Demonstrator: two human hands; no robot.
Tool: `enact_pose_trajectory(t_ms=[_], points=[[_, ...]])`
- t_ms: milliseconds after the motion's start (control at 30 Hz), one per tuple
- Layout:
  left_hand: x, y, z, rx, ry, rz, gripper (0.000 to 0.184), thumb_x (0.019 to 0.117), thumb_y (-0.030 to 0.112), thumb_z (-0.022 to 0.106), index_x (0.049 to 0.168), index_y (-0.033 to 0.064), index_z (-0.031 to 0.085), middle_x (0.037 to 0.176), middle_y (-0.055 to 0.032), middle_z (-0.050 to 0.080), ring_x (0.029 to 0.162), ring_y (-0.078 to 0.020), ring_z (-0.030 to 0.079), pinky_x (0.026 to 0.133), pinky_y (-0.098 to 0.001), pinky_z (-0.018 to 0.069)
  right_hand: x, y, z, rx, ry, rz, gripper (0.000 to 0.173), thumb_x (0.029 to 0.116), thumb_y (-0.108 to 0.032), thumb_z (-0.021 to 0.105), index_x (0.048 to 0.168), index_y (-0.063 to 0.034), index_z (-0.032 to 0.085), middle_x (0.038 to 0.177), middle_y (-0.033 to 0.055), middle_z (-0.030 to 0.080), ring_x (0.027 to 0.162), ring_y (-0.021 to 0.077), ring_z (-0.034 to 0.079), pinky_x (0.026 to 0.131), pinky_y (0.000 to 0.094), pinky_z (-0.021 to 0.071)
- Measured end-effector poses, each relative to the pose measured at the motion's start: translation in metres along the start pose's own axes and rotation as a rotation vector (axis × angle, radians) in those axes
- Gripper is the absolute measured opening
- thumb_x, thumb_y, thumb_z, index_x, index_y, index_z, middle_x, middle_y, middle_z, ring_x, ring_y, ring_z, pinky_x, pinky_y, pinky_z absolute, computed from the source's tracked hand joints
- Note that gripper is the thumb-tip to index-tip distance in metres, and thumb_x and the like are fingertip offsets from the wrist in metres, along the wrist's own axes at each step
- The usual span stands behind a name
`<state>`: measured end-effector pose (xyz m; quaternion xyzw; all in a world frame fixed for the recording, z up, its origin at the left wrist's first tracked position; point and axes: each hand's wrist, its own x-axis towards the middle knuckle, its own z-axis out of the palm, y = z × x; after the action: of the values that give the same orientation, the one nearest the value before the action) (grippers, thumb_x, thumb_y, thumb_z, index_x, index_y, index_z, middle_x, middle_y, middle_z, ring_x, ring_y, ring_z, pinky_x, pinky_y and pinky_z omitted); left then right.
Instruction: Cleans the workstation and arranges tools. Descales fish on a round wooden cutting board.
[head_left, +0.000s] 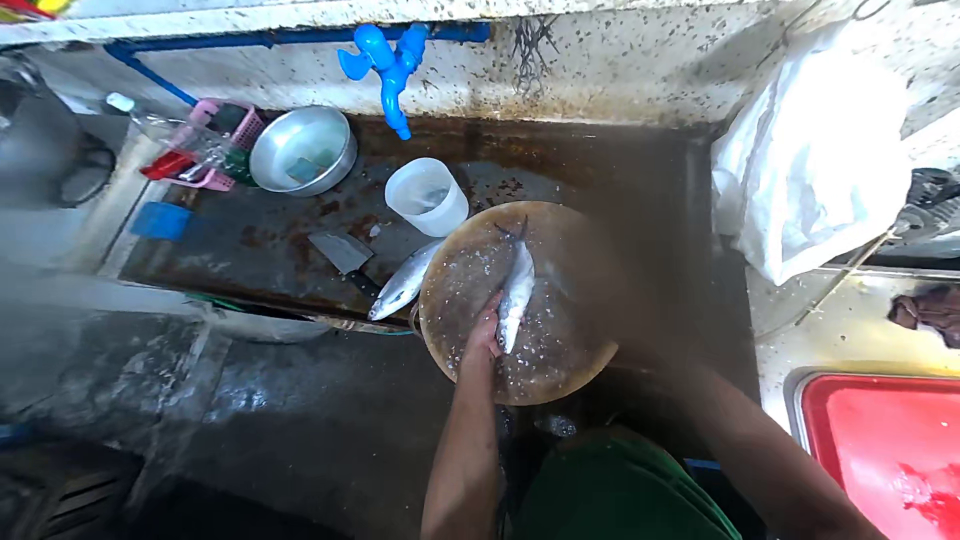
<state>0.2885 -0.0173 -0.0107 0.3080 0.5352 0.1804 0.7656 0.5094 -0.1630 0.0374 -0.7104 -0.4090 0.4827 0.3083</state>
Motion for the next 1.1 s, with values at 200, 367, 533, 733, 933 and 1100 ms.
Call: enact_pose_trajectory(t_ms=[200,367,533,733,933,1100], points=[[0.007,-0.015,0.026,-0.036,0.047,0.018,0.043,0.1111,0.040,0.033,0.136,0.0136,0.056,0.096,-0.0125,0.069,0.073,-0.0220,0.066,0.060,-0.0372,0.0569,0.017,-0.004,0.066,0.053,0.152,0.020,0.046,0.1104,-0.029,0.040,0.151,-0.0093,0.048,0.114,0.0195,0.069,0.101,0.0307,0.068,0.093,0.0500,0.0544],[-0.003,-0.018,0.022,-0.008,0.012,-0.007,0.044,0.1116,0.040,0.031,0.134,0.0122,0.056,0.094,-0.0106,0.069,0.071,-0.0197,0.067,0.058,-0.0356,0.0572,-0.016,-0.002,0.034,-0.189,-0.115,-0.067,0.044,0.1097,-0.028,0.041,0.148,-0.0093,0.053,0.116,0.0202,0.069,0.104,0.0328,0.068,0.097,0.0527,0.0518],[0.003,-0.021,0.032,-0.059,0.018,0.027,0.041,0.1115,0.037,0.033,0.129,0.0100,0.058,0.092,-0.0102,0.069,0.072,-0.0187,0.067,0.059,-0.0346,0.0575,0.003,0.001,0.064,-0.032,0.054,-0.036,0.046,0.1102,-0.029,0.040,0.150,-0.0085,0.050,0.116,0.0195,0.069,0.104,0.0311,0.068,0.096,0.0500,0.0534],[0.004,-0.009,0.032,-0.027,0.025,0.013,0.042,0.1115,0.038,0.032,0.127,0.0084,0.058,0.092,-0.0110,0.069,0.072,-0.0199,0.067,0.058,-0.0350,0.0576,0.012,0.001,0.024,-0.033,0.018,0.008,0.040,0.1083,-0.027,0.047,0.141,-0.0070,0.060,0.118,0.0194,0.069,0.107,0.0305,0.067,0.098,0.0511,0.0513],[0.009,-0.008,0.023,-0.028,-0.009,0.036,0.043,0.1118,0.039,0.030,0.133,0.0121,0.057,0.098,-0.0082,0.070,0.079,-0.0168,0.069,0.065,-0.0349,0.0589,-0.034,0.005,0.056,0.000,-0.108,-0.096,0.048,0.1102,-0.027,0.039,0.154,-0.0083,0.046,0.119,0.0204,0.069,0.104,0.0291,0.068,0.098,0.0472,0.0520],[0.009,-0.004,0.033,0.219,0.016,0.080,0.041,0.1117,0.037,0.033,0.134,0.0127,0.056,0.103,-0.0071,0.069,0.082,-0.0159,0.068,0.067,-0.0352,0.0587,0.027,0.019,0.032,0.041,0.150,-0.021,0.040,0.1069,-0.029,0.050,0.140,-0.0104,0.062,0.120,0.0169,0.071,0.110,0.0284,0.068,0.101,0.0506,0.0519]])
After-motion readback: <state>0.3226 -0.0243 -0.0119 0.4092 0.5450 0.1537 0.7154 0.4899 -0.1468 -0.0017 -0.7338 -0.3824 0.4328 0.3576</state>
